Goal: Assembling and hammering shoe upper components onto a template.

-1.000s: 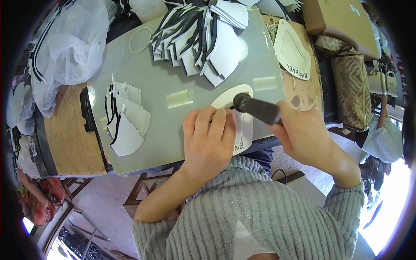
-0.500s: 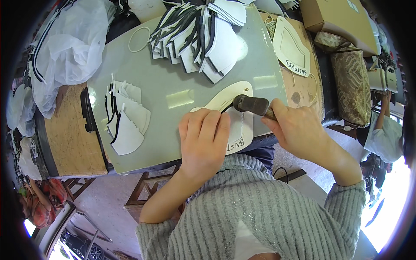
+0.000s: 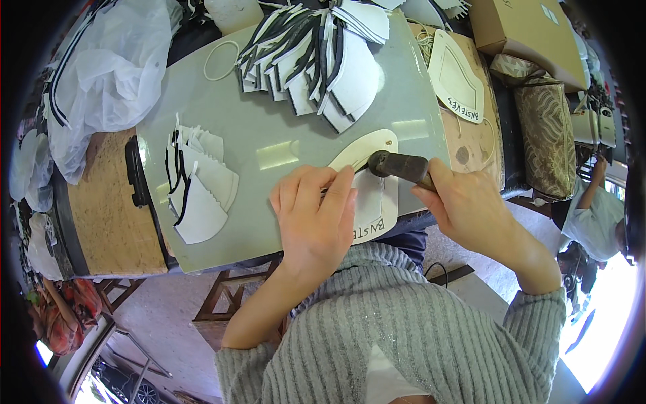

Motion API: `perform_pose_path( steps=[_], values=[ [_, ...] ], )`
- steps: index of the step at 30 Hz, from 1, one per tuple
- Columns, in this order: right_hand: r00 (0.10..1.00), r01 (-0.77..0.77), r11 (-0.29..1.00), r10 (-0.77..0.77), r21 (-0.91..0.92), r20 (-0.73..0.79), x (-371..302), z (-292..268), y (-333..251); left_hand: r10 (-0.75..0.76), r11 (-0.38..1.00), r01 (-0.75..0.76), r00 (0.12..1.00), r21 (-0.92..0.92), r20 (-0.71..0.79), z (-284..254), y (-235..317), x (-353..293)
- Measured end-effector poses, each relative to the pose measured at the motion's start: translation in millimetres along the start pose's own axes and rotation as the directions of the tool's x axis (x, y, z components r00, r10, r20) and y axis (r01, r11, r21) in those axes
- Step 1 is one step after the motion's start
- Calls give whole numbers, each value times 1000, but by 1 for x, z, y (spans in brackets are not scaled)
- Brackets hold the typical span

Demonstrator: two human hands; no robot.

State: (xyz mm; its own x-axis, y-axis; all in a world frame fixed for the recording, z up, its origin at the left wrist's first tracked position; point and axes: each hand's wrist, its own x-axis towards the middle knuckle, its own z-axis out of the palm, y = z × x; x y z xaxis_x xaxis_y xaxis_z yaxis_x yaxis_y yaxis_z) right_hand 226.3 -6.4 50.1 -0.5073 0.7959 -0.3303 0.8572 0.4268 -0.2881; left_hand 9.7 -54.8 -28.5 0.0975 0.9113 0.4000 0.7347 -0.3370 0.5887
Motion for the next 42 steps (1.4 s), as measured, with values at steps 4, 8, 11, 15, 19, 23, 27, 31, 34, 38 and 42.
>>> perform_pose_path(
  steps=[4,8,11,15,19,23,27,31,34,38,42],
  values=[
    [1000,-14,1000,14,14,-14,-2,2,-2,144,984,-146,989,101,19,-1,0,0],
    [999,-15,996,19,92,-46,-2,-1,-4,216,960,-230,971,159,100,-4,1,0],
    [999,-29,999,30,42,-36,-5,4,-13,223,961,-238,968,138,114,-4,1,2],
    [995,-6,998,12,67,-100,-6,-4,-20,227,962,-240,969,133,100,-2,-2,0],
    [998,-18,1000,17,-4,-67,-7,0,-23,240,962,-247,968,115,72,-1,-2,0],
    [997,-15,1000,17,15,-81,-7,1,-21,222,966,-235,968,111,114,-6,0,1],
    [999,-47,996,47,-70,0,-4,7,-17,159,986,-162,986,50,56,-1,-5,-1],
    [999,-38,999,38,-36,-5,-5,8,-9,0,994,1,1000,-109,12,-7,-9,-1],
    [998,-55,998,55,0,-40,-8,7,-5,152,988,-152,988,25,4,-5,-8,-3],
    [995,-73,997,74,24,-59,-3,-4,-5,240,967,-243,970,74,48,-4,-13,-6],
    [988,-58,991,74,121,-132,-9,-16,-13,193,981,-194,980,16,52,-4,-15,-4]
  ],
)
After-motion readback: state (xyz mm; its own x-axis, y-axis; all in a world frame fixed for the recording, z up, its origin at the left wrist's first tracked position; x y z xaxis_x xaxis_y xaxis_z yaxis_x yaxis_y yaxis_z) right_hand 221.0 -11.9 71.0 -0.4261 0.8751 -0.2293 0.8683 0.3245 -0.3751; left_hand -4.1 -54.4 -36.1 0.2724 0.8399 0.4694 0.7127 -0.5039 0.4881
